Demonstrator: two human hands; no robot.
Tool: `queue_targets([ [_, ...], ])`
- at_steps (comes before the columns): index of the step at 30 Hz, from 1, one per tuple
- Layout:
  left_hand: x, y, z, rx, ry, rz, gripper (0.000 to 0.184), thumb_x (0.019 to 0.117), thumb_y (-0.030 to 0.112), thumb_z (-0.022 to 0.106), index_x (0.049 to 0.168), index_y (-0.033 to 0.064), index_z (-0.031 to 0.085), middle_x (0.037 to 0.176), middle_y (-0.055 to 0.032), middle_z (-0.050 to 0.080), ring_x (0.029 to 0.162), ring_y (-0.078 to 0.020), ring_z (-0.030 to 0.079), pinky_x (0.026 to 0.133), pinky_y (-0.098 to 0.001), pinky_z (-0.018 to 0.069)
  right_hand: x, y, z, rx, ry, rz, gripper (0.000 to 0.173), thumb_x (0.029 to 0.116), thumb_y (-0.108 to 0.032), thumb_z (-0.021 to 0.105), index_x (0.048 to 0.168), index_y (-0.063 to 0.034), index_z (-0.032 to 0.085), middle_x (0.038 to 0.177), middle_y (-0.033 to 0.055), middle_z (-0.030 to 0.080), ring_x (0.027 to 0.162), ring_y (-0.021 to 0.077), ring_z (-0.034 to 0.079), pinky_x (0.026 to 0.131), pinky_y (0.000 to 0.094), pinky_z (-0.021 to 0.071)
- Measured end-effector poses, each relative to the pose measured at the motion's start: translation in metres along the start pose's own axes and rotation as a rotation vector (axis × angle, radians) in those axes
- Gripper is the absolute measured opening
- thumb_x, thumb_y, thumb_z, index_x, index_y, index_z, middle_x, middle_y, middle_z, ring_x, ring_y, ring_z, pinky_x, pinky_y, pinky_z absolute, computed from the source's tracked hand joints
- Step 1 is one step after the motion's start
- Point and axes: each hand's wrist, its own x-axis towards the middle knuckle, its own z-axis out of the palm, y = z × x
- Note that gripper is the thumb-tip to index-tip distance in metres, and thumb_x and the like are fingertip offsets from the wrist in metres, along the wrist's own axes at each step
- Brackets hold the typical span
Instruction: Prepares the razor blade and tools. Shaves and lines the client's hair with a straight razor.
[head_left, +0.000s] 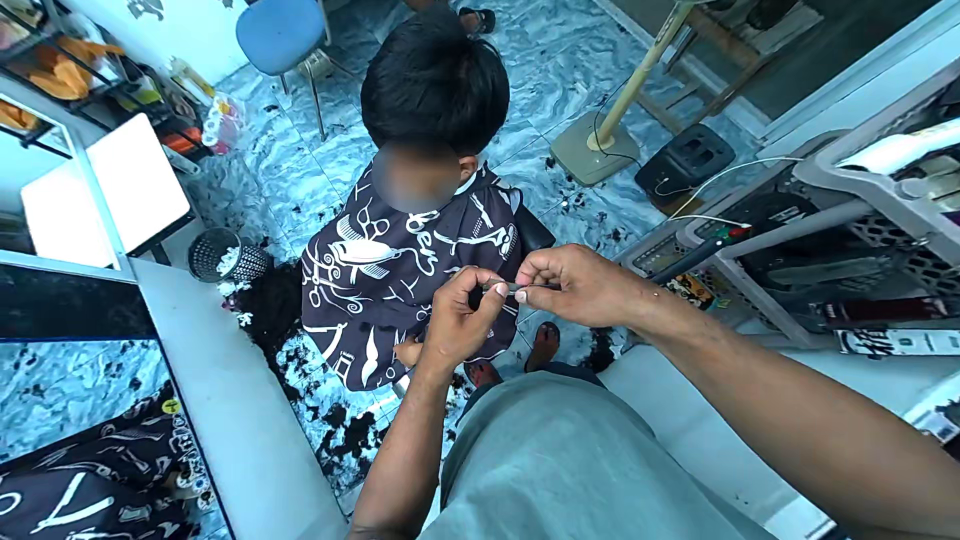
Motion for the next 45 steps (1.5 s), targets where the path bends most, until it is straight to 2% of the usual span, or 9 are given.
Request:
queue_targets([
  [8, -0.005, -0.004, 0.014, -0.398, 0.067, -0.099, 0.008, 0.1013, 0.005, 0.057, 0.106, 0.0016, 0.063, 0.087, -0.0131, 0.071, 0.073, -0.0200, 0.070, 0.070, -0.0362, 0.0616, 0.000, 0.002, 0.016, 0.172, 0.153, -0.056, 0.011, 0.0984, -0.016, 0.066, 0.088, -0.0119, 0.066, 0.072, -0.0016, 0.068, 0.061, 0.0077, 0.064, 0.056, 0.0256, 0.0545],
  [13, -0.008, -0.008, 0.035, -0.631, 0.280, -0.104, 0.006, 0.1031, 0.010, 0.054, 0.108, 0.0117, 0.056, 0.094, -0.0091, 0.067, 0.078, -0.0188, 0.069, 0.072, -0.0371, 0.0609, -0.001, -0.001, 0.024, 0.233, 0.212, -0.009, 0.012, 0.0984, -0.015, 0.067, 0.087, -0.0115, 0.065, 0.074, -0.0008, 0.070, 0.062, 0.0082, 0.065, 0.057, 0.0257, 0.0549],
  [24, 0.004, -0.006, 0.051, -0.641, 0.339, -0.205, 0.009, 0.1044, 0.006, 0.046, 0.108, 0.0064, 0.054, 0.083, -0.0106, 0.069, 0.074, -0.0203, 0.071, 0.075, -0.0387, 0.0617, 0.006, 0.019, 0.017, 0.294, 0.211, 0.041, 0.010, 0.0985, -0.014, 0.065, 0.090, -0.0101, 0.064, 0.077, 0.0009, 0.072, 0.067, 0.0089, 0.069, 0.062, 0.0266, 0.0576],
  [26, 0.012, -0.011, 0.056, -0.568, 0.370, -0.214, 0.007, 0.1041, 0.005, 0.047, 0.106, 0.0060, 0.054, 0.081, -0.0090, 0.067, 0.072, -0.0183, 0.069, 0.074, -0.0380, 0.0609, 0.009, 0.030, 0.011, 0.298, 0.166, 0.031, 0.006, 0.0988, -0.017, 0.066, 0.097, -0.0105, 0.066, 0.082, 0.0010, 0.073, 0.069, 0.0096, 0.069, 0.062, 0.0270, 0.0574],
  [30, 0.031, -0.013, 0.060, -0.524, 0.445, -0.299, 0.008, 0.1047, 0.006, 0.046, 0.105, 0.0047, 0.054, 0.078, -0.0109, 0.067, 0.068, -0.0207, 0.069, 0.068, -0.0376, 0.0619, -0.013, 0.070, -0.029, 0.255, -0.230, 0.095, 0.043, 0.1019, -0.024, 0.061, 0.143, -0.0125, 0.053, 0.114, 0.0060, 0.072, 0.088, 0.0163, 0.072, 0.078, 0.0372, 0.0617],
  [32, 0.041, -0.012, 0.066, -0.505, 0.474, -0.324, 0.009, 0.1051, 0.007, 0.046, 0.103, 0.0043, 0.054, 0.076, -0.0106, 0.066, 0.065, -0.0203, 0.068, 0.066, -0.0369, 0.0613, -0.024, 0.089, -0.034, 0.412, -0.314, 0.159, 0.025, 0.1058, -0.023, 0.054, 0.125, -0.0089, 0.063, 0.089, 0.0040, 0.071, 0.065, 0.0136, 0.069, 0.059, 0.0312, 0.0612],
  [34, 0.053, -0.012, 0.076, -0.471, 0.498, -0.345, 0.008, 0.1044, 0.006, 0.047, 0.102, 0.0042, 0.054, 0.075, -0.0089, 0.064, 0.064, -0.0186, 0.067, 0.065, -0.0355, 0.0609, -0.023, 0.106, -0.034, 0.711, -0.280, 0.195, 0.021, 0.1057, -0.026, 0.054, 0.109, -0.0102, 0.067, 0.063, -0.0037, 0.049, 0.044, 0.0055, 0.043, 0.040, 0.0210, 0.0399],
  [40, 0.078, -0.011, 0.106, -0.404, 0.600, -0.419, 0.008, 0.1007, 0.002, 0.053, 0.094, 0.0024, 0.057, 0.074, -0.0106, 0.066, 0.067, -0.0193, 0.067, 0.068, -0.0349, 0.0586, 0.019, 0.118, -0.057, 1.082, -0.363, 0.400, 0.036, 0.1002, -0.021, 0.029, 0.095, -0.0126, 0.063, 0.053, -0.0084, 0.035, 0.037, 0.0026, 0.031, 0.035, 0.0190, 0.0310],
  [45, 0.065, -0.020, 0.112, 0.356, 0.445, -0.235, 0.016, 0.1040, 0.012, 0.054, 0.103, -0.0002, 0.065, 0.088, -0.0074, 0.067, 0.075, -0.0143, 0.065, 0.071, -0.0328, 0.0582, 0.030, 0.131, -0.064, 1.046, -0.418, 0.390, 0.031, 0.0972, -0.017, 0.032, 0.093, -0.0122, 0.063, 0.053, -0.0079, 0.035, 0.037, 0.0038, 0.030, 0.035, 0.0202, 0.0308],
])
